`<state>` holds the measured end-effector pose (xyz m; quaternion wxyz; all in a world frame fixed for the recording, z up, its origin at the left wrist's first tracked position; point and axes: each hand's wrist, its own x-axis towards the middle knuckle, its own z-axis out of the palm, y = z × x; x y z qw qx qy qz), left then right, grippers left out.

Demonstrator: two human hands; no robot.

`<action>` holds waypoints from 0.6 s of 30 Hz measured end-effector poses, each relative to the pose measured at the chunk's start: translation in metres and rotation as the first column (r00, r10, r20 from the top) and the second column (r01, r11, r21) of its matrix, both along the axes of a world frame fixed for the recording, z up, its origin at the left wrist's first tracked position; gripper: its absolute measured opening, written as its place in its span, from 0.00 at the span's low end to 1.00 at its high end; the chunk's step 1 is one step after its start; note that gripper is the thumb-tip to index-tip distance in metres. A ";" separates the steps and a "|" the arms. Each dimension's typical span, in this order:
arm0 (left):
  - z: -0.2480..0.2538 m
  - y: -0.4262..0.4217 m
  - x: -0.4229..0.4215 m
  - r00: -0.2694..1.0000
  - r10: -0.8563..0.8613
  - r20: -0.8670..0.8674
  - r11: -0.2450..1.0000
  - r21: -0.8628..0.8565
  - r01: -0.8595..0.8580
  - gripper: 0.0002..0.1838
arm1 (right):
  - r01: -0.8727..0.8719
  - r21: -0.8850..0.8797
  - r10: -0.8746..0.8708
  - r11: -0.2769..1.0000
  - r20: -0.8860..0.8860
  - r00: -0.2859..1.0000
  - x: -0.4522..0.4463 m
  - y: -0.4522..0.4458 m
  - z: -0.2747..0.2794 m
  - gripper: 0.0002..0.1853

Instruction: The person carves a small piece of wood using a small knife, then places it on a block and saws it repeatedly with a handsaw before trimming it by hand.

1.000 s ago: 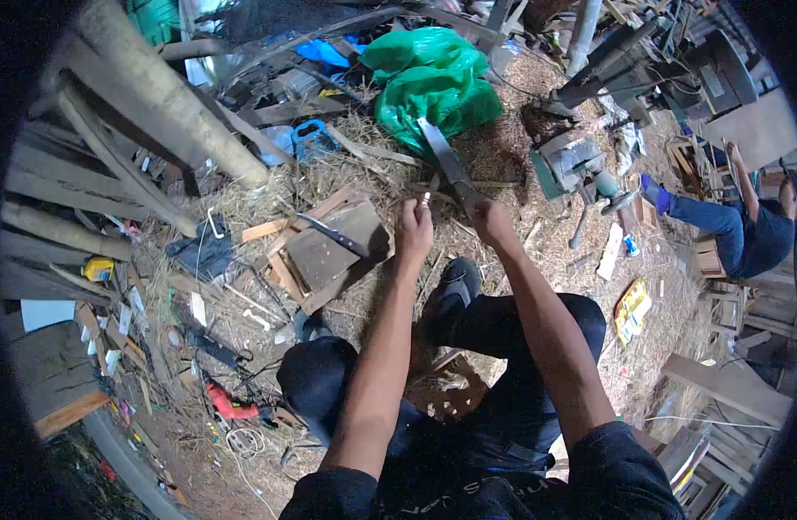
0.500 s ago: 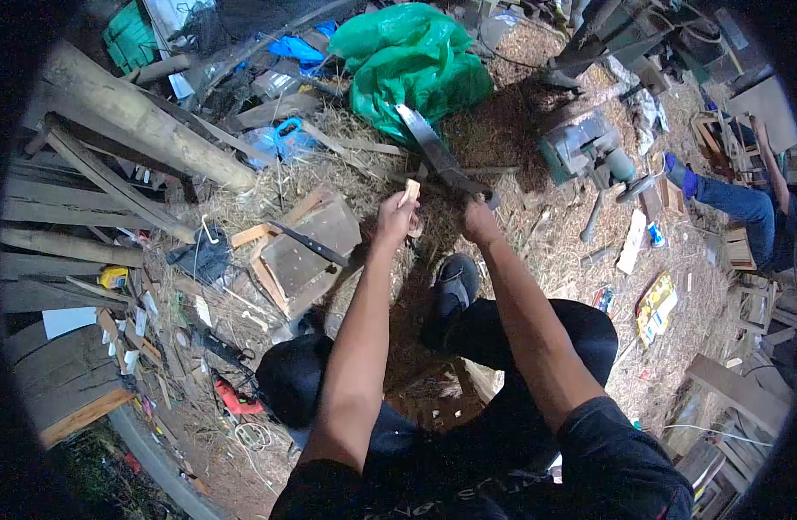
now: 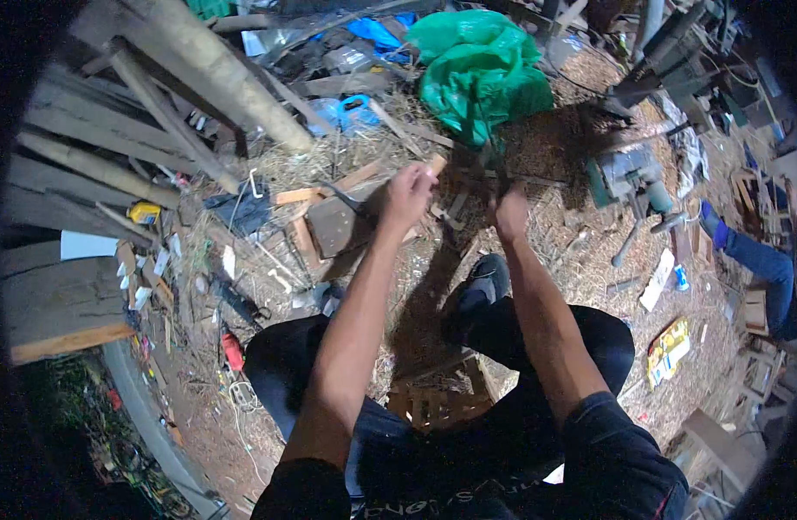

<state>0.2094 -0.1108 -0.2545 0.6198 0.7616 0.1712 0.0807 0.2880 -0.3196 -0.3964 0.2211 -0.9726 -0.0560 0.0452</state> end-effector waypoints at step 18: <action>-0.014 0.097 -0.148 0.795 0.597 -0.105 0.717 0.514 -0.471 0.12 | -0.388 0.494 0.226 0.778 0.356 0.907 -0.101 0.137 0.140 0.27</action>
